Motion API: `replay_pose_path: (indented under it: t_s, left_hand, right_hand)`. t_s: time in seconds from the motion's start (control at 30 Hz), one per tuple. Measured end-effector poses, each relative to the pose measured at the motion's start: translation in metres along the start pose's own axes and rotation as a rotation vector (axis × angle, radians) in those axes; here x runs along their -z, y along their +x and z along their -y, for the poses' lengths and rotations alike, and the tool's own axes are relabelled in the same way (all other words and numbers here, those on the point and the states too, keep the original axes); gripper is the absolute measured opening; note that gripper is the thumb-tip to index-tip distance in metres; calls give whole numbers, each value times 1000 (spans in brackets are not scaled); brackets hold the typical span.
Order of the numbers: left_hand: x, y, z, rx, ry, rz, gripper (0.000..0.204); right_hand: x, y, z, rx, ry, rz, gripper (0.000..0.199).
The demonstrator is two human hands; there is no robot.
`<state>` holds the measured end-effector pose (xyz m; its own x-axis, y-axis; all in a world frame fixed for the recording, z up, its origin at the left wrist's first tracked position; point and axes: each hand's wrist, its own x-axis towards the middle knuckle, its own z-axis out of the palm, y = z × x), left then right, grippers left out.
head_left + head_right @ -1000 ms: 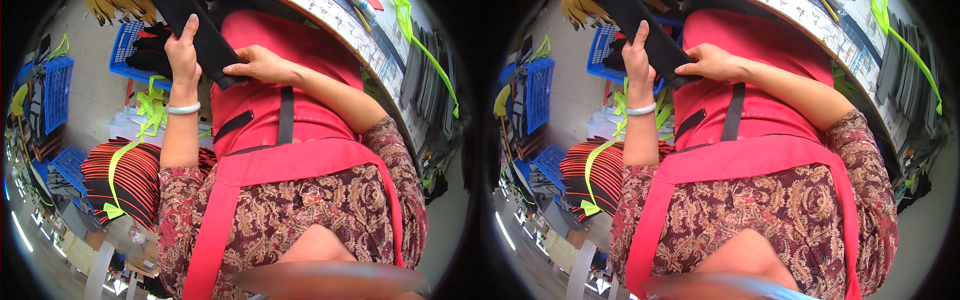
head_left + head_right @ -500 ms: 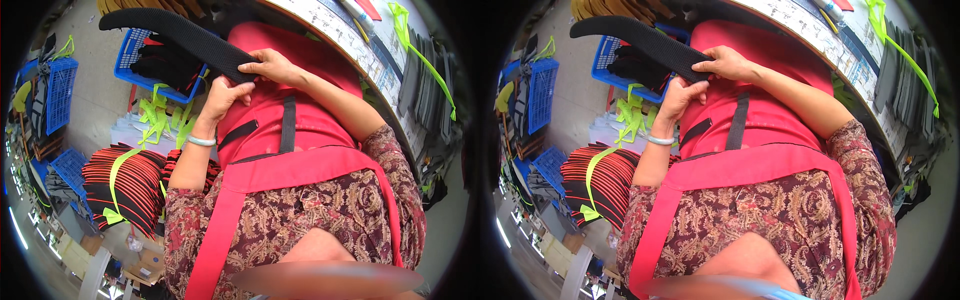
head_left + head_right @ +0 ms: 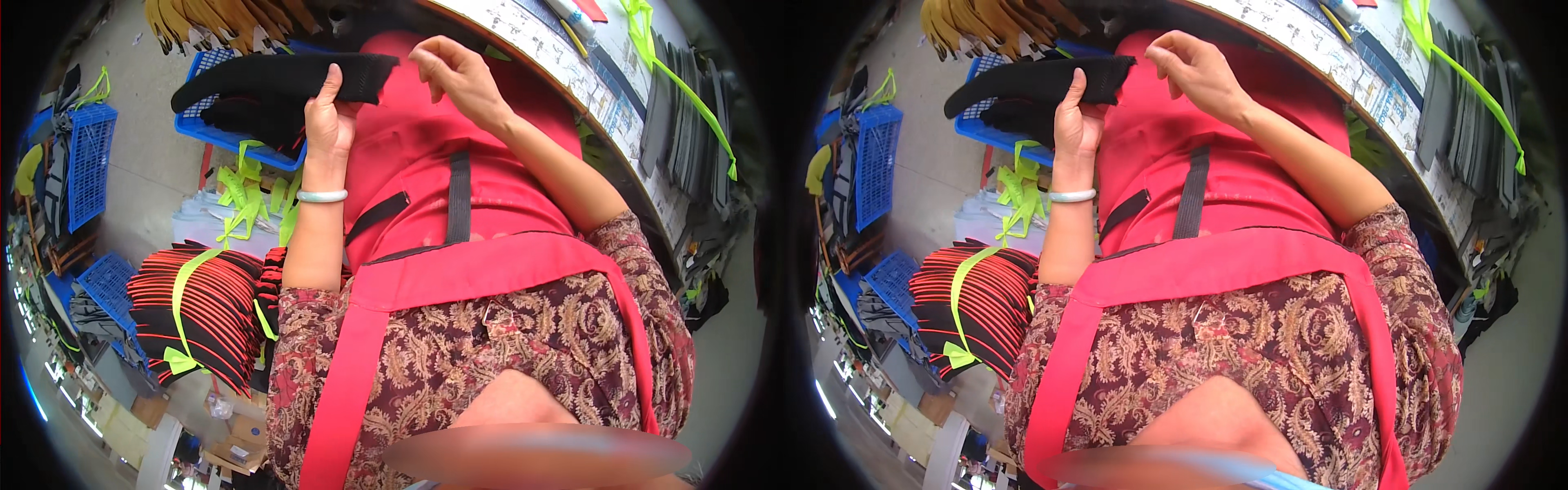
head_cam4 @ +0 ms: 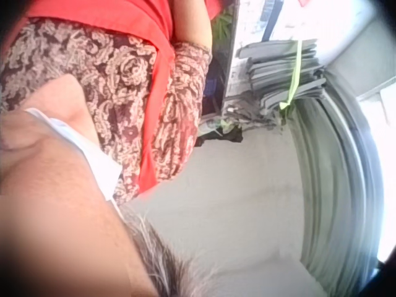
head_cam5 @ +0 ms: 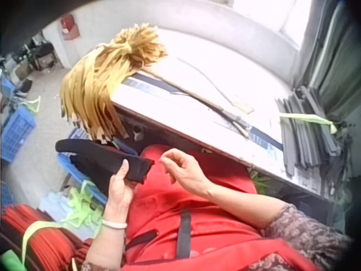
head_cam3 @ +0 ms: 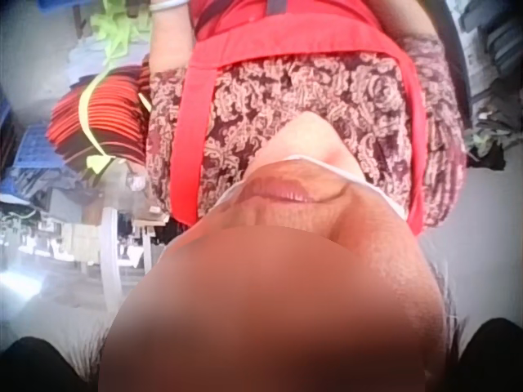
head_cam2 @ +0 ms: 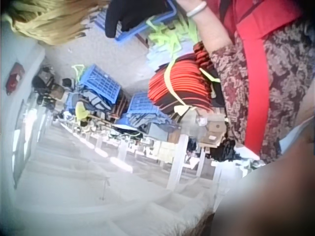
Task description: The person is manually assembling and inspecting black straps with red fabric components at a workbench in a manufacturing environment.
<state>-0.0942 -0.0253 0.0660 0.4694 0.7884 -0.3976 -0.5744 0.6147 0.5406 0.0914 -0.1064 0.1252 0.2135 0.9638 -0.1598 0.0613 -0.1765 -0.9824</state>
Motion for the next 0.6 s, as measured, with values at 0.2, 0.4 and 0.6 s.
replay_pose_path:
  t_s: [0.2, 0.4, 0.6]
  left_hand:
    - [-14, 1, 14, 26, -115, 27, 40]
    - [-15, -1, 17, -11, -95, 54, 40]
    - [-12, 7, 17, -59, -113, 33, 33]
  right_hand:
    - [-10, -5, -1, -7, -116, -36, 22]
    - [-14, -6, -13, 56, -112, -118, 24]
    - [-23, -9, -8, -130, 177, -116, 28]
